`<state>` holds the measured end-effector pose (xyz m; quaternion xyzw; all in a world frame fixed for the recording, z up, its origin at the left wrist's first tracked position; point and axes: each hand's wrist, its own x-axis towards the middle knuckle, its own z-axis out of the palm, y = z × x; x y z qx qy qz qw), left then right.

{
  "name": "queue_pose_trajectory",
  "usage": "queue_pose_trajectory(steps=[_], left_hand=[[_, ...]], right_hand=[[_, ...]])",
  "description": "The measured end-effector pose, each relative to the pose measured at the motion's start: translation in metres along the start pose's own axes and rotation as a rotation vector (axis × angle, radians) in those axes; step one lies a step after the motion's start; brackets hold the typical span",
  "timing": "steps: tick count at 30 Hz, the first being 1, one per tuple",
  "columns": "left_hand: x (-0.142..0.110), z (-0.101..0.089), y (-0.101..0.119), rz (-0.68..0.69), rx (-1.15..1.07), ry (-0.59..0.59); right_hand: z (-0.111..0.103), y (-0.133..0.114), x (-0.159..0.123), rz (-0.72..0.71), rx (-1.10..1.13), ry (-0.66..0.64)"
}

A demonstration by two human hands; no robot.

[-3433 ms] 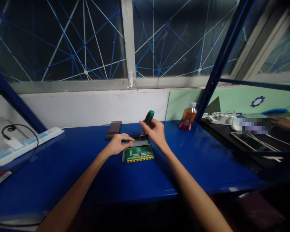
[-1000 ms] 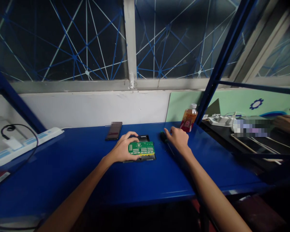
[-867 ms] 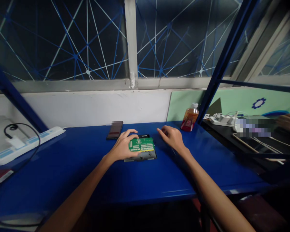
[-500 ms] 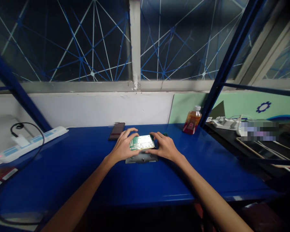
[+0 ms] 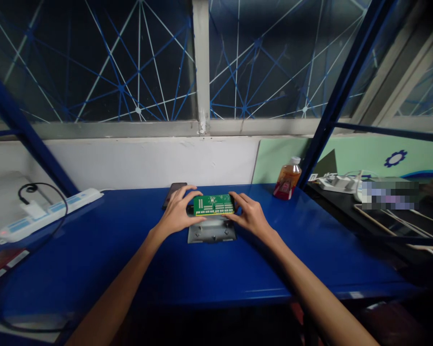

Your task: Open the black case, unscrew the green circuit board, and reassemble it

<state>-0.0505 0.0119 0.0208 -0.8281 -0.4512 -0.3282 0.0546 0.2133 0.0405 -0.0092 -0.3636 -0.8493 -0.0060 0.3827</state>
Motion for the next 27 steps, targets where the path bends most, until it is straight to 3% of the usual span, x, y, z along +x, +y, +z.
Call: queue_pose_trajectory(steps=[14,21,27], left_hand=[[0.001,-0.004,-0.004,-0.008,-0.129,0.116],[0.004,-0.010,-0.001,-0.027,-0.189,0.120],[0.005,-0.009,-0.002,-0.150,-0.353,0.085]], right_hand=[[-0.010,-0.004,0.003,0.056,0.010,0.106],[-0.009,-0.004,0.006,0.114,0.131,0.048],[-0.008,-0.008,0.007,0.254,0.307,-0.045]])
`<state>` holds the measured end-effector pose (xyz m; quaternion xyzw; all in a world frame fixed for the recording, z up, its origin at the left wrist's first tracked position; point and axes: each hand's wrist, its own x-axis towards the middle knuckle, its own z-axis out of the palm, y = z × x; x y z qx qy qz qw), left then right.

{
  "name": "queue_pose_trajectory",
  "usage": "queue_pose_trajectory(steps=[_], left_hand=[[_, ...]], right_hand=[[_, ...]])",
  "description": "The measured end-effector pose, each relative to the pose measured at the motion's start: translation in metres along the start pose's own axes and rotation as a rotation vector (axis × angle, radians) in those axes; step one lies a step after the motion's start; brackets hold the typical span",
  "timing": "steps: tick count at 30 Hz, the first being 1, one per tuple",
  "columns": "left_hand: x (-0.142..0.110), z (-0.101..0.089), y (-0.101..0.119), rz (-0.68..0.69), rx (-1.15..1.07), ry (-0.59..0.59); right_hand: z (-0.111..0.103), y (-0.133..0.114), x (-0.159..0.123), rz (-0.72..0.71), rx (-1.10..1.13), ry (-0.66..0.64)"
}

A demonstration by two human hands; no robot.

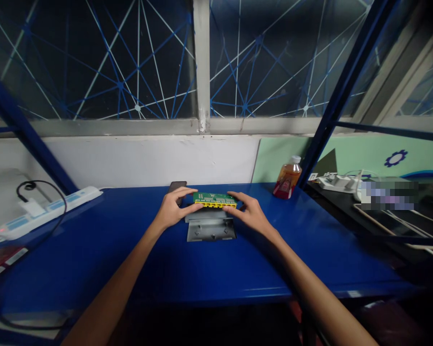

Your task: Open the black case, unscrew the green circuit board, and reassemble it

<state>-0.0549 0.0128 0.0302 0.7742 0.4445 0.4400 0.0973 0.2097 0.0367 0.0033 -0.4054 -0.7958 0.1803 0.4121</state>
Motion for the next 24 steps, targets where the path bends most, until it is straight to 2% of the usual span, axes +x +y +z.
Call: queue_pose_trajectory(steps=[10,14,19,24], left_hand=[[-0.004,0.024,-0.001,-0.170,-0.063,0.034],[-0.006,0.032,-0.004,-0.274,-0.176,0.042],[-0.007,0.038,-0.007,-0.395,-0.376,0.042],[-0.007,0.038,0.000,-0.454,-0.484,-0.007]], right_hand=[[-0.001,-0.005,-0.002,0.100,0.121,-0.038],[0.003,0.001,-0.001,0.180,0.295,0.001],[0.008,0.006,0.001,0.261,0.482,-0.090],[0.005,0.003,0.001,0.361,0.660,-0.127]])
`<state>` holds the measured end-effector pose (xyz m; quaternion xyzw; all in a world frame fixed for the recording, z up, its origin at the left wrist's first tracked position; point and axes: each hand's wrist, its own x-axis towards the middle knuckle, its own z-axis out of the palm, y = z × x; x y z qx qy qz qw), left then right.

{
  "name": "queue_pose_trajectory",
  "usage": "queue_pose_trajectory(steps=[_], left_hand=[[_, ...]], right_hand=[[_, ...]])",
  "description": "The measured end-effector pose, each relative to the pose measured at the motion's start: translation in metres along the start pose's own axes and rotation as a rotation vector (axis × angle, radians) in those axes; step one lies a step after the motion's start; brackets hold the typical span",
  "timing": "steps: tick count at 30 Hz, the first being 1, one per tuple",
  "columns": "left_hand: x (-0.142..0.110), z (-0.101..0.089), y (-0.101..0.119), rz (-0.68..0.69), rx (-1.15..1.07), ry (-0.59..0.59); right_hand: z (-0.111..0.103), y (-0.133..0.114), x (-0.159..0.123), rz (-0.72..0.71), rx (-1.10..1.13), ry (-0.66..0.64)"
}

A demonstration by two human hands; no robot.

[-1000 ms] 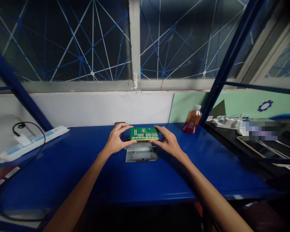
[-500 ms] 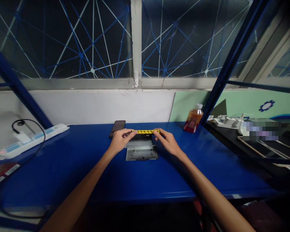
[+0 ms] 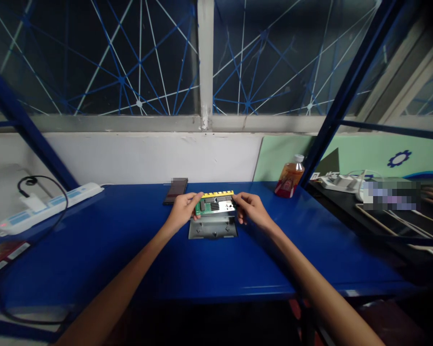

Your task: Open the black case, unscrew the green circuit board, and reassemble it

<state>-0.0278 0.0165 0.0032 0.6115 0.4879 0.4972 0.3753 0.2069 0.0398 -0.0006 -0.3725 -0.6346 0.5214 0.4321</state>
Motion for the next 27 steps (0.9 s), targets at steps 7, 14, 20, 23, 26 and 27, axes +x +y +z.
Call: queue_pose_trajectory(steps=[7,14,20,23,26,27], left_hand=[[-0.003,0.002,0.009,-0.025,-0.120,0.026],[-0.004,0.001,0.009,-0.038,-0.139,0.004],[-0.003,0.002,0.007,-0.064,-0.151,-0.021],[-0.004,0.002,0.005,-0.072,-0.164,-0.033],[-0.004,0.002,0.005,-0.056,-0.154,-0.054],[-0.004,0.002,0.005,-0.048,-0.152,-0.060]], right_hand=[[0.001,-0.007,-0.001,0.050,0.175,-0.007],[0.000,-0.011,-0.002,0.051,0.174,-0.002],[-0.002,-0.011,-0.003,0.089,0.194,-0.004],[-0.003,-0.011,-0.004,0.107,0.187,0.023],[-0.004,-0.012,-0.004,0.118,0.179,0.041],[-0.004,-0.012,-0.004,0.123,0.177,0.046]])
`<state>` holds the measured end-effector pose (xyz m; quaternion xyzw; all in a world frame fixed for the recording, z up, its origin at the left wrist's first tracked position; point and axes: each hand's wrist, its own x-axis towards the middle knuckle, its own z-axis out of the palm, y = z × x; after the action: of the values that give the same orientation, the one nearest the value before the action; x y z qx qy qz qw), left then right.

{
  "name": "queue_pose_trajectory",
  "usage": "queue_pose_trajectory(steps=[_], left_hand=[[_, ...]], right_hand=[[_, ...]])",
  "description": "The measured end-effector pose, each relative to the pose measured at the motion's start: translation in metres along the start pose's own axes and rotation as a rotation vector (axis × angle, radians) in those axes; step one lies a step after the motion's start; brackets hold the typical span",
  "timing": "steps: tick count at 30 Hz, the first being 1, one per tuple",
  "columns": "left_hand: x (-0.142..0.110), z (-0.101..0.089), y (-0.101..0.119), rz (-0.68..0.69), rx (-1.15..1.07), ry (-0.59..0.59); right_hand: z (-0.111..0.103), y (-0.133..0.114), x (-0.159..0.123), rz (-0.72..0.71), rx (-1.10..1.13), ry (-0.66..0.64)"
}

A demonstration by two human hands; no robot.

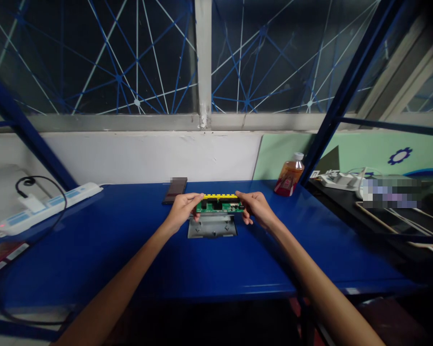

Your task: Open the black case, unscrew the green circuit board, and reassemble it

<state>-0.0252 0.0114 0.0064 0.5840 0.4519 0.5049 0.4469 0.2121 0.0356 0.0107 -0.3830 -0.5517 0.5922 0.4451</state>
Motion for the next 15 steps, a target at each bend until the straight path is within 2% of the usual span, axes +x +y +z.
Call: queue_pose_trajectory(steps=[7,11,15], left_hand=[[-0.0005,-0.0004,0.0031,0.012,-0.017,-0.010],[-0.0026,-0.0009,0.0057,-0.032,-0.020,-0.037],[-0.0037,-0.0023,0.0072,-0.070,-0.034,-0.034]], right_hand=[[0.0002,-0.0007,-0.0006,0.013,0.003,0.004],[0.0002,-0.0015,-0.0007,0.000,-0.035,0.002],[-0.0019,-0.0002,0.0011,-0.045,-0.112,0.055]])
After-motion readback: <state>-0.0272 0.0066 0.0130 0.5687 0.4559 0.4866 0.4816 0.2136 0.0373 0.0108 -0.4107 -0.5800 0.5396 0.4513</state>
